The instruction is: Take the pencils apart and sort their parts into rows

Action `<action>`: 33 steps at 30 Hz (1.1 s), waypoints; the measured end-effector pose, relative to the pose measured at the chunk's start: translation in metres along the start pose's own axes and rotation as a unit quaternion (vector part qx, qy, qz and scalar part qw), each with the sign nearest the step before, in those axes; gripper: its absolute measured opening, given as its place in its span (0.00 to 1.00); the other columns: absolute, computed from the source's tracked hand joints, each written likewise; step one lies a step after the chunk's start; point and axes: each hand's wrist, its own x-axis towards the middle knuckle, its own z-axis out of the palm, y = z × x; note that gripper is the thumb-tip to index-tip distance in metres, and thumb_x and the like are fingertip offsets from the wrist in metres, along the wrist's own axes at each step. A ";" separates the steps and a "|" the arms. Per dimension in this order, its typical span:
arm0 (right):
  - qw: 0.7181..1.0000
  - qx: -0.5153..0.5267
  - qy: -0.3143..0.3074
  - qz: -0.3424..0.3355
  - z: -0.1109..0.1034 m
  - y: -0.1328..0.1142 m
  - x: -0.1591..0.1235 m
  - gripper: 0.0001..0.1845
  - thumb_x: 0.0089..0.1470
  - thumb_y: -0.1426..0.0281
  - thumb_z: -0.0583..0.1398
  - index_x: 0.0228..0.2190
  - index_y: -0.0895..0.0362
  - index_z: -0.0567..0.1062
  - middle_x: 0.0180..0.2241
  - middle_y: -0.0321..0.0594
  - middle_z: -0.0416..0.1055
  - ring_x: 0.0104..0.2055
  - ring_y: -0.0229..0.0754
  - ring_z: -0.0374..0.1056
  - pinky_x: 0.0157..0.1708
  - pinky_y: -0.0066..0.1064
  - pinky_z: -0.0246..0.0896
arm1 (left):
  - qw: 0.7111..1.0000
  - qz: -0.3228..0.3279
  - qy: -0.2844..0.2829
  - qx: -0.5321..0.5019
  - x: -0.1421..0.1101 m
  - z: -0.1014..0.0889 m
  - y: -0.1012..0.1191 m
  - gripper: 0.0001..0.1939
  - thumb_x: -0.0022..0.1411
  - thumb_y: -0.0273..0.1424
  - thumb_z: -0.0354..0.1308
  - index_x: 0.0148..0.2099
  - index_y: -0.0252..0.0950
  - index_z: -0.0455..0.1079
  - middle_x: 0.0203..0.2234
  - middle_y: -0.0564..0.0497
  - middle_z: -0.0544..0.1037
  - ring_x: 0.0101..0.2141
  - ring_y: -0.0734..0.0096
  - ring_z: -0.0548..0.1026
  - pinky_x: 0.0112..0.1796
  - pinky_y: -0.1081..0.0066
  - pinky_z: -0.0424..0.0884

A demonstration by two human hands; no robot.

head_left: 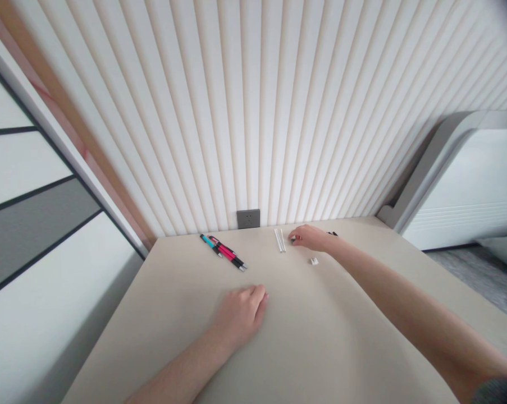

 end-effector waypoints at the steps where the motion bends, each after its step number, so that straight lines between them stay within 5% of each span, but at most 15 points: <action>1: 1.000 -0.004 0.008 0.002 -0.003 -0.003 -0.003 0.17 0.57 0.69 0.60 0.49 0.54 0.77 0.40 0.44 0.78 0.42 0.47 0.73 0.40 0.31 0.63 | 1.000 0.000 0.004 -0.003 0.000 0.001 0.000 0.14 0.73 0.33 0.41 0.38 0.39 0.65 0.29 0.52 0.77 0.29 0.66 0.76 0.29 0.70 0.63; 6: 0.997 -0.009 0.072 -0.029 -0.003 -0.048 -0.036 0.15 0.61 0.69 0.58 0.48 0.54 0.76 0.43 0.45 0.76 0.47 0.49 0.71 0.49 0.36 0.60 | 0.997 -0.009 0.055 -0.047 0.000 0.006 -0.001 0.10 0.72 0.31 0.44 0.39 0.39 0.65 0.31 0.51 0.76 0.32 0.65 0.75 0.33 0.69 0.67; 11: 0.941 0.175 0.258 -0.130 0.037 -0.123 -0.085 0.13 0.64 0.72 0.53 0.45 0.55 0.75 0.39 0.43 0.75 0.43 0.43 0.70 0.46 0.35 0.64 | 0.979 0.029 0.149 -0.135 0.001 0.006 -0.003 0.09 0.71 0.26 0.44 0.44 0.37 0.65 0.36 0.47 0.73 0.40 0.63 0.72 0.42 0.65 0.69; 15: 0.928 0.227 0.232 -0.182 0.065 -0.153 -0.103 0.21 0.59 0.74 0.57 0.54 0.54 0.69 0.48 0.46 0.71 0.50 0.47 0.67 0.51 0.40 0.63 | 0.954 0.098 0.242 -0.150 -0.002 0.000 -0.005 0.08 0.71 0.27 0.47 0.46 0.37 0.68 0.38 0.46 0.70 0.41 0.64 0.70 0.44 0.65 0.69; 19: 0.906 0.298 0.217 -0.206 0.075 -0.157 -0.106 0.19 0.60 0.73 0.57 0.53 0.55 0.69 0.47 0.47 0.71 0.49 0.45 0.67 0.51 0.38 0.64 | 0.942 0.155 0.266 -0.133 -0.007 0.000 -0.006 0.10 0.71 0.31 0.50 0.51 0.39 0.69 0.29 0.52 0.67 0.31 0.69 0.68 0.35 0.70 0.69; 23: 0.895 0.325 0.206 -0.223 0.075 -0.154 -0.107 0.13 0.62 0.69 0.58 0.48 0.55 0.71 0.47 0.46 0.71 0.49 0.44 0.67 0.51 0.37 0.63 | 0.922 0.199 0.248 -0.222 -0.010 0.004 -0.006 0.13 0.71 0.28 0.50 0.56 0.37 0.66 0.33 0.49 0.73 0.34 0.70 0.72 0.37 0.72 0.71; 28: 0.884 0.386 0.204 -0.168 0.072 -0.143 -0.104 0.10 0.63 0.66 0.57 0.44 0.55 0.75 0.36 0.41 0.74 0.39 0.40 0.69 0.41 0.31 0.64 | 0.915 0.093 0.269 -0.286 -0.005 0.005 -0.009 0.07 0.69 0.27 0.54 0.48 0.38 0.68 0.35 0.50 0.76 0.37 0.69 0.75 0.40 0.73 0.71; 33: 0.848 0.466 0.246 -0.051 0.072 -0.130 -0.099 0.11 0.58 0.63 0.62 0.39 0.56 0.78 0.33 0.39 0.75 0.34 0.40 0.67 0.38 0.31 0.62 | 0.931 -0.002 0.192 -0.310 0.004 0.004 -0.012 0.06 0.69 0.33 0.53 0.45 0.39 0.70 0.34 0.52 0.77 0.35 0.69 0.75 0.37 0.72 0.70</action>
